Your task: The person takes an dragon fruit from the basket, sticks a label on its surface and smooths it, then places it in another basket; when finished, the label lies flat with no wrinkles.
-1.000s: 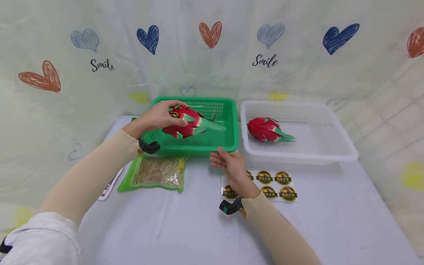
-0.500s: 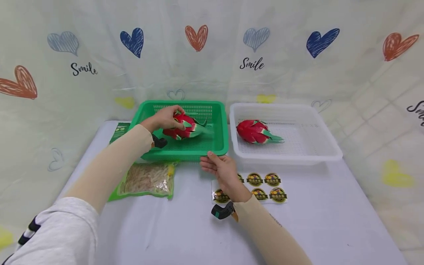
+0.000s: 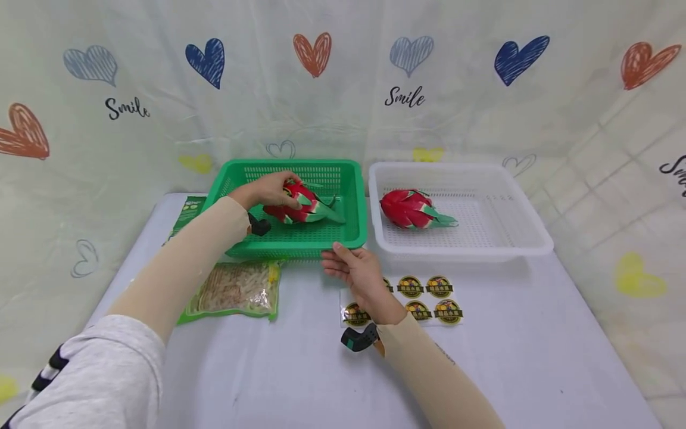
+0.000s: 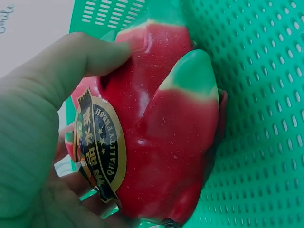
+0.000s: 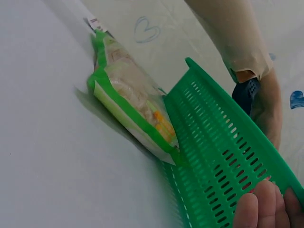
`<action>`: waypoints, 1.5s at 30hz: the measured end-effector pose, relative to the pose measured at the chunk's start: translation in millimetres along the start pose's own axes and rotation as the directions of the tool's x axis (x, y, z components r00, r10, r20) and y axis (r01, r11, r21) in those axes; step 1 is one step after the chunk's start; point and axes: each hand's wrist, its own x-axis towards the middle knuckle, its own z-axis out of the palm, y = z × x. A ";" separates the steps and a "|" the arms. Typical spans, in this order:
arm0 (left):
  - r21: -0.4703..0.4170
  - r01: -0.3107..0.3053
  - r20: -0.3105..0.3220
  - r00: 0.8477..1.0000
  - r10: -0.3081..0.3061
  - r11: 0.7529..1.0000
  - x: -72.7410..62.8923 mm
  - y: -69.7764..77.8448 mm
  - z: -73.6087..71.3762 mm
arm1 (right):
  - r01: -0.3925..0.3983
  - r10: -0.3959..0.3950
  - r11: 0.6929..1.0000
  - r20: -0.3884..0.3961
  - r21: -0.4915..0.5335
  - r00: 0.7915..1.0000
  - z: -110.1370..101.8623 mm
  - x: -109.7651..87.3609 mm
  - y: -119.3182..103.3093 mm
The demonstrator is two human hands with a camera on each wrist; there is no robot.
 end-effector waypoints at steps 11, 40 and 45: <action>0.000 0.053 0.003 0.999 -0.053 0.999 0.7 -2.9 1.0 | -0.015 0.016 0.997 0.008 -0.076 1.000 -2.9 -1.5 -1.3; 0.011 -0.237 -0.100 0.967 0.236 0.972 -4.6 84.8 26.7 | 0.226 -0.185 0.959 -0.224 0.173 0.957 -143.4 -96.7 -58.5; 0.010 -0.272 -0.092 0.958 0.272 0.962 1.4 116.1 40.9 | 0.298 -0.221 0.930 -0.319 0.215 0.922 -160.7 -96.1 -71.8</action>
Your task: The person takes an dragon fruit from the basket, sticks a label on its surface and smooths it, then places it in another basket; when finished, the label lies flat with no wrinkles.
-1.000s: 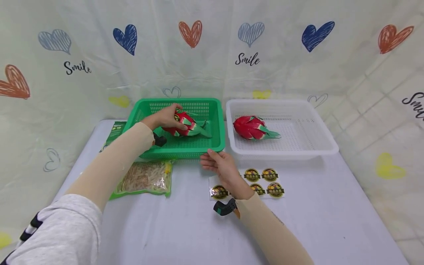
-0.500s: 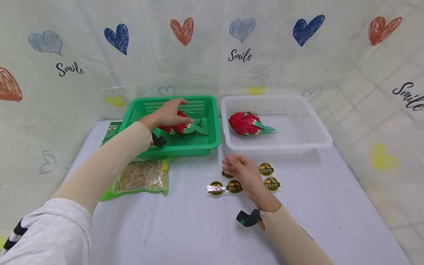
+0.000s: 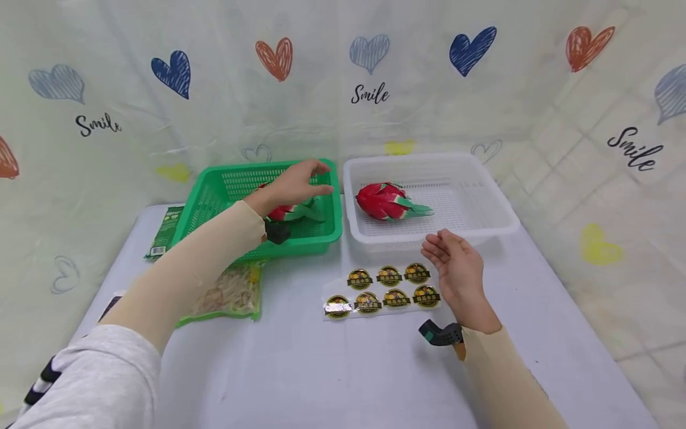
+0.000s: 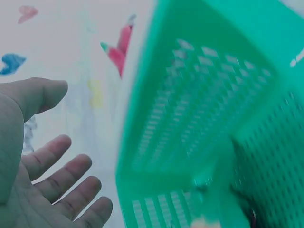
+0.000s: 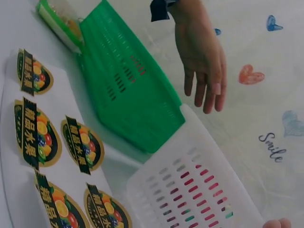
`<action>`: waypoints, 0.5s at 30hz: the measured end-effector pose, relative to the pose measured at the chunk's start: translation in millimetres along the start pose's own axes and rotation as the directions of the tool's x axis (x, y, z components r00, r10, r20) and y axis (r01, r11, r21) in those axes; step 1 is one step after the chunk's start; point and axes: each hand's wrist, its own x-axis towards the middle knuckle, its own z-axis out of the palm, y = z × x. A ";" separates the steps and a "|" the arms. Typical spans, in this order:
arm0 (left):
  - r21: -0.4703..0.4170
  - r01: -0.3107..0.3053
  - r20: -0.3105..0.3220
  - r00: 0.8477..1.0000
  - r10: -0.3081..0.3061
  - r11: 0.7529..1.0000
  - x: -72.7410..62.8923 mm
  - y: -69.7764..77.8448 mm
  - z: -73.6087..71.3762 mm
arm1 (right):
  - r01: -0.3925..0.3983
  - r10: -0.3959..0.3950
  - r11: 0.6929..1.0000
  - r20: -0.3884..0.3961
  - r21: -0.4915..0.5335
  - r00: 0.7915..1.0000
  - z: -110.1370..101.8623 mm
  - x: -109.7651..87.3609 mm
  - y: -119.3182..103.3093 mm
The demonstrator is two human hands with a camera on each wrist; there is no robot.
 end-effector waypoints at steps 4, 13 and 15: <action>0.006 -0.036 0.019 0.999 0.036 0.999 18.6 19.6 14.6 | -0.005 0.001 0.999 -0.109 -0.033 0.994 -8.8 7.8 -0.7; 0.120 -0.026 0.098 0.995 0.015 0.992 60.9 60.9 35.8 | -0.031 0.034 0.999 -0.079 0.032 0.996 -17.7 17.8 6.6; 0.169 -0.009 0.130 0.991 -0.013 0.986 69.4 66.2 40.5 | -0.022 0.025 0.999 -0.078 0.033 0.997 -18.5 18.4 7.0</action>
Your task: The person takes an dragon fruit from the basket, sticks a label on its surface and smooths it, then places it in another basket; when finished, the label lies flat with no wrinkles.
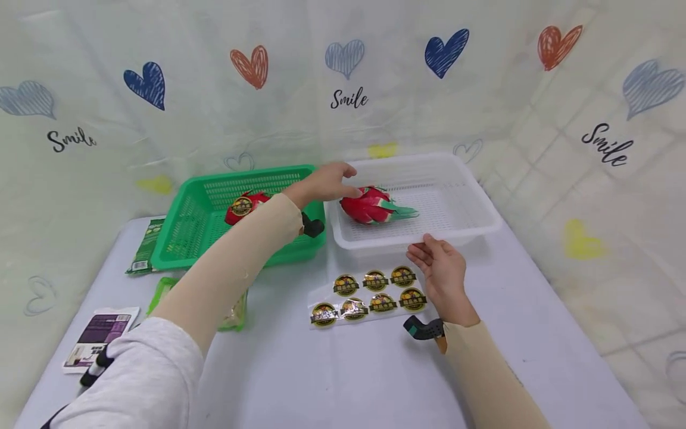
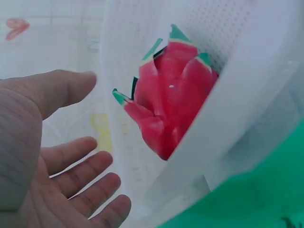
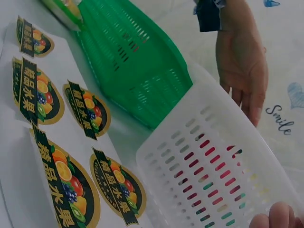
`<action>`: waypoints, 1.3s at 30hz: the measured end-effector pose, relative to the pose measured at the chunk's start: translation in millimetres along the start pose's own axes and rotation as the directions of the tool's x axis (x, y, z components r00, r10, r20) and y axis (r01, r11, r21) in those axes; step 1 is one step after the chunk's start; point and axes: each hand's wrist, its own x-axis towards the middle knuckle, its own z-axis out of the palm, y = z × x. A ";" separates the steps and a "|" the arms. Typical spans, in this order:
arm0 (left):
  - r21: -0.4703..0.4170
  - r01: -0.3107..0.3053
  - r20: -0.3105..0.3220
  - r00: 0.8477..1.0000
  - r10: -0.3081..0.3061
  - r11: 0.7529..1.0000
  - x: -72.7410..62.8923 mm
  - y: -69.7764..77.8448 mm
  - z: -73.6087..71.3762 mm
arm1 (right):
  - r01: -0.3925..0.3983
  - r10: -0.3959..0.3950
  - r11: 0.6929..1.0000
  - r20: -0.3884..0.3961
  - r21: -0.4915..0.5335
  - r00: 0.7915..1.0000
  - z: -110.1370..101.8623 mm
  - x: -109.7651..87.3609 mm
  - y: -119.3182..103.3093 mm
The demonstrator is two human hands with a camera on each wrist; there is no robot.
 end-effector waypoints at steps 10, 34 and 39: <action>0.068 0.068 0.124 0.989 -0.076 0.995 31.8 11.3 13.6 | 0.000 0.000 0.999 -0.015 -0.047 1.000 -1.1 2.5 -2.6; 0.249 0.113 0.188 0.969 -0.163 0.962 51.4 26.2 26.8 | 0.027 -0.027 1.000 -0.002 -0.016 1.000 1.1 7.4 2.2; 0.260 0.115 0.132 0.979 -0.153 0.959 51.9 24.9 30.2 | 0.025 -0.025 1.000 -0.009 0.001 1.000 0.2 7.6 3.8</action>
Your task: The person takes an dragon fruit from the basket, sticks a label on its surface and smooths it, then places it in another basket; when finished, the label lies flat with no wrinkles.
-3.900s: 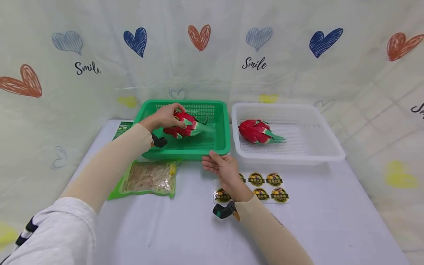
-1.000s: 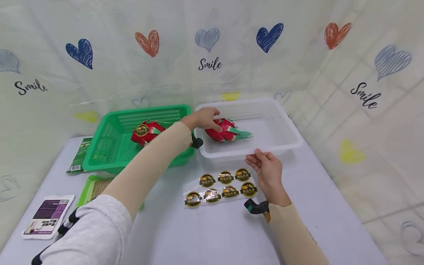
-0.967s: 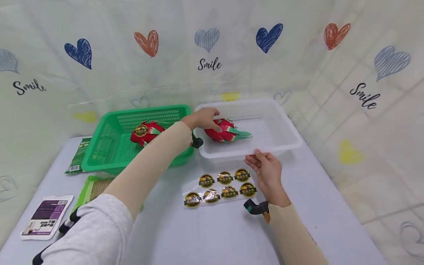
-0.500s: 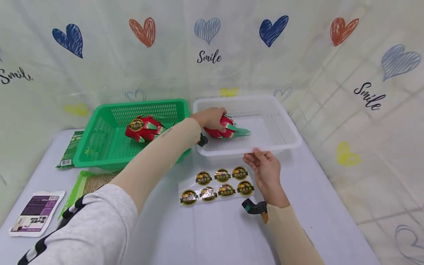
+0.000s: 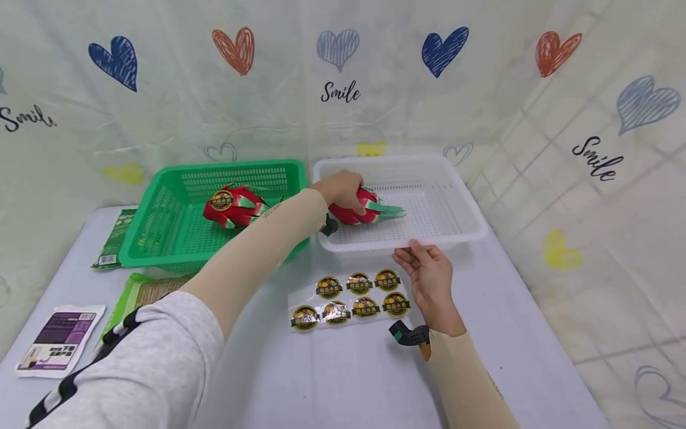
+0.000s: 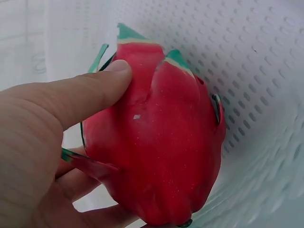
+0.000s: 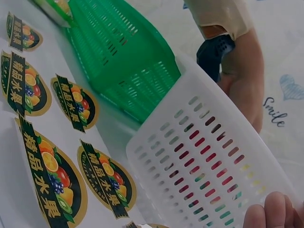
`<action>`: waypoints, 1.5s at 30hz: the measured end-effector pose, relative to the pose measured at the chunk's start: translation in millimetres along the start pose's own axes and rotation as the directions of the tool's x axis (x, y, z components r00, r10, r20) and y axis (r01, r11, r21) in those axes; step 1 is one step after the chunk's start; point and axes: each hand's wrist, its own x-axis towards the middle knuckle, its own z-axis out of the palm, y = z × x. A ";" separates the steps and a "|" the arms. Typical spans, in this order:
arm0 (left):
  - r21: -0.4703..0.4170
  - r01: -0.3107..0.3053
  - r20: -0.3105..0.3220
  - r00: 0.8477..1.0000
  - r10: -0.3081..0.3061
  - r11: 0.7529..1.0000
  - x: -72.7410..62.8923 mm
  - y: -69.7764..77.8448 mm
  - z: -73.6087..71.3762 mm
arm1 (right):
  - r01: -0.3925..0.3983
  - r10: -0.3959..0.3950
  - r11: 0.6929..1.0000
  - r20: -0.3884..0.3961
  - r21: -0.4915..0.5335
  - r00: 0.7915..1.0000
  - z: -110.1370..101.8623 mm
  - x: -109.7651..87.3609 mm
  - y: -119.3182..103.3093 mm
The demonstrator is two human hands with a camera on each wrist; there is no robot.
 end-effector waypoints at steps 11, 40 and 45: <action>-0.094 -0.026 -0.126 0.992 0.014 0.995 -27.6 -14.7 -16.5 | -0.016 0.016 1.000 0.011 -0.025 1.000 8.6 -1.9 15.4; -0.160 -0.175 -0.323 0.939 0.116 0.971 -165.1 -54.6 -42.2 | -0.037 0.016 0.985 0.124 0.171 0.992 -1.3 1.9 2.2; -0.164 -0.153 -0.339 0.937 0.090 0.975 -197.5 -69.8 -32.0 | -0.043 0.020 0.980 0.120 0.194 0.993 -1.5 4.0 0.8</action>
